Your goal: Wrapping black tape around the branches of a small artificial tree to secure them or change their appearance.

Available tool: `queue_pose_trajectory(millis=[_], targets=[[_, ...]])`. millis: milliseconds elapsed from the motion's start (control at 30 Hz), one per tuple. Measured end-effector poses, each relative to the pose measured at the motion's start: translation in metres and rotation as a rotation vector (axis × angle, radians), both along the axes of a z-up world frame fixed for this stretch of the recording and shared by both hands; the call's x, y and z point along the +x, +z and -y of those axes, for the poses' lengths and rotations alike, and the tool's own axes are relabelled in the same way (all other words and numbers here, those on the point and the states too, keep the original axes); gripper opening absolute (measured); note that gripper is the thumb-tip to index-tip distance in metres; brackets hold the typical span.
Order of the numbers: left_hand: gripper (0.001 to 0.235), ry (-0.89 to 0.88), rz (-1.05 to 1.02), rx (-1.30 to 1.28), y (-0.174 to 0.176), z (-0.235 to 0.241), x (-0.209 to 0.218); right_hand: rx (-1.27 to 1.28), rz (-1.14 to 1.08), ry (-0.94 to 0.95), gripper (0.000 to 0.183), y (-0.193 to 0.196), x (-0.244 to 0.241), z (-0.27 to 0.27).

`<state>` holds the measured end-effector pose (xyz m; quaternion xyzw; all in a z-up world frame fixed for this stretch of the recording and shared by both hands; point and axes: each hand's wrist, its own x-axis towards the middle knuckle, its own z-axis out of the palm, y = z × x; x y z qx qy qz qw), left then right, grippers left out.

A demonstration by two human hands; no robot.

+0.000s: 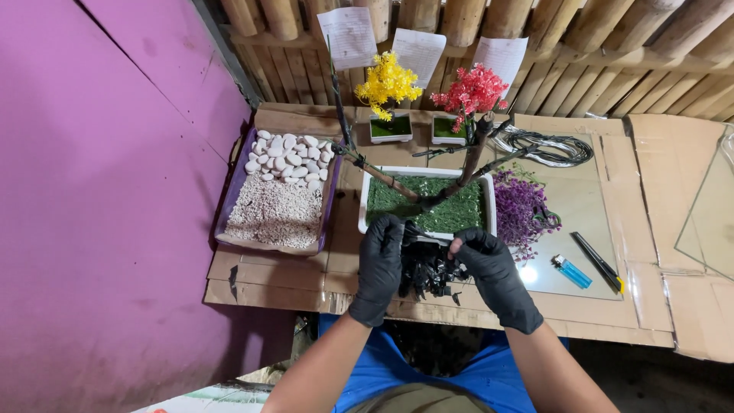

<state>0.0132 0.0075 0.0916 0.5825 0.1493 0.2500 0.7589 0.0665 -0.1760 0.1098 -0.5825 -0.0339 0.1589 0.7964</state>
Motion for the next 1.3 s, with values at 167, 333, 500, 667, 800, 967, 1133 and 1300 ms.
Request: queue_pose_trajectory(millis=[167, 333, 500, 667, 800, 967, 1133, 1300], targets=[[0.011, 0.027, 0.006, -0.053, 0.001, -0.005, 0.004, 0.121, -0.039, -0.078, 0.011, -0.012, 0.009, 0.014], [0.019, 0.103, -0.073, 0.078, -0.001, -0.012, 0.005, 0.215, -0.088, -0.147, 0.009, -0.010, 0.013, 0.023], [0.029, 0.150, -0.082, 0.085, -0.014, -0.016, 0.012, 0.331, -0.172, -0.188, 0.027, 0.000, 0.010, 0.019], [0.022, -0.038, 0.064, -0.059, 0.027, -0.003, 0.008, 0.236, -0.084, -0.384, 0.021, -0.012, 0.012, 0.017], [0.017, -0.275, 0.257, -0.176, 0.030, -0.017, 0.014, 0.175, 0.057, -0.601, 0.019, -0.009, 0.004, 0.018], [0.013, -0.379, 0.263, -0.344, 0.067, -0.001, 0.013, -0.076, 0.468, -0.542, 0.035, 0.038, -0.013, 0.005], [0.020, -0.337, 0.197, -0.163, 0.103, -0.011, 0.005, -0.073, 0.640, -0.507, 0.042, 0.052, -0.001, 0.009], [0.011, -0.092, 0.247, -0.072, 0.119, -0.035, -0.013, 0.346, 0.258, -0.650, 0.023, 0.040, 0.030, 0.040]])
